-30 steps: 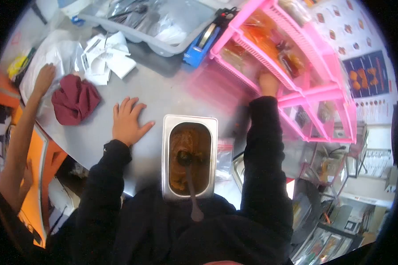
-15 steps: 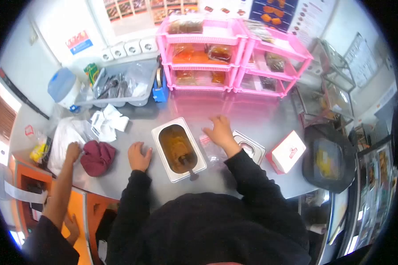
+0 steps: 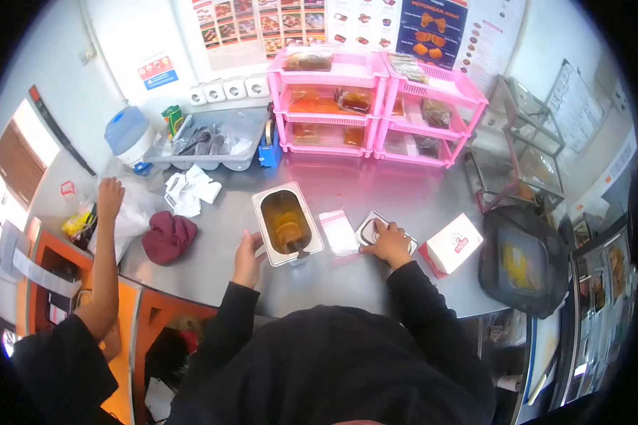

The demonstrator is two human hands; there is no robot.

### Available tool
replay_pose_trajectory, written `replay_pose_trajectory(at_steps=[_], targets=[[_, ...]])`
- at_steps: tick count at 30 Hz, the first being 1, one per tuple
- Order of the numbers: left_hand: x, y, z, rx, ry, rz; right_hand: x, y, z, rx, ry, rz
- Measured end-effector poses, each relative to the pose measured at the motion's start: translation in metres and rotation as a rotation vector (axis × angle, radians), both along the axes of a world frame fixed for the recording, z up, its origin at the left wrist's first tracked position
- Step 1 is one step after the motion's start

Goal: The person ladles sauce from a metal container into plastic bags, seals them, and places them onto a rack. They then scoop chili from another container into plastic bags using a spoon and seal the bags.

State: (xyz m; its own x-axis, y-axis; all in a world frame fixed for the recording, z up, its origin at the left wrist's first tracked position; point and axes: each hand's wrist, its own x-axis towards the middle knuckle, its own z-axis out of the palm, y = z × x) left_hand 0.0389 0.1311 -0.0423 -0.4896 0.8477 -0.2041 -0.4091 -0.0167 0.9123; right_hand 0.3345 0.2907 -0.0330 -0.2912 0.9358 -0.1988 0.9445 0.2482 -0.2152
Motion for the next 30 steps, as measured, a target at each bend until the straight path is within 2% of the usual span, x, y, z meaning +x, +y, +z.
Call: replay_pose_trajectory(at_steps=[6,9,12,13,17,20,22,26,29,30], targets=[[0.030,0.007,0.016,0.118,-0.054,0.095,0.007,-0.002,0.005,0.035,-0.023,0.104],[0.024,0.012,-0.001,0.146,0.007,0.100,0.017,-0.010,0.002,-0.051,0.030,0.239],[0.014,0.025,-0.007,0.131,0.004,0.095,0.030,-0.022,-0.010,0.038,0.025,0.374],[0.015,0.030,-0.003,0.109,-0.005,0.122,0.031,-0.026,-0.003,-0.013,0.031,0.372],[0.027,0.022,0.030,0.102,0.014,0.080,0.026,-0.052,0.006,0.135,-0.064,0.308],[0.017,0.021,0.017,0.106,0.076,0.062,0.035,-0.043,0.026,0.049,0.287,0.305],[0.015,0.023,0.013,0.083,0.004,0.075,0.036,-0.027,0.027,0.026,0.232,0.223],[0.009,0.025,0.013,0.103,0.038,0.007,0.047,-0.002,0.042,0.106,0.148,0.107],[0.002,0.022,0.001,0.066,-0.019,-0.077,0.040,-0.010,0.110,0.123,0.244,-0.146],[-0.001,0.024,-0.001,0.053,-0.052,-0.117,0.033,-0.013,0.119,0.201,0.415,-0.120]])
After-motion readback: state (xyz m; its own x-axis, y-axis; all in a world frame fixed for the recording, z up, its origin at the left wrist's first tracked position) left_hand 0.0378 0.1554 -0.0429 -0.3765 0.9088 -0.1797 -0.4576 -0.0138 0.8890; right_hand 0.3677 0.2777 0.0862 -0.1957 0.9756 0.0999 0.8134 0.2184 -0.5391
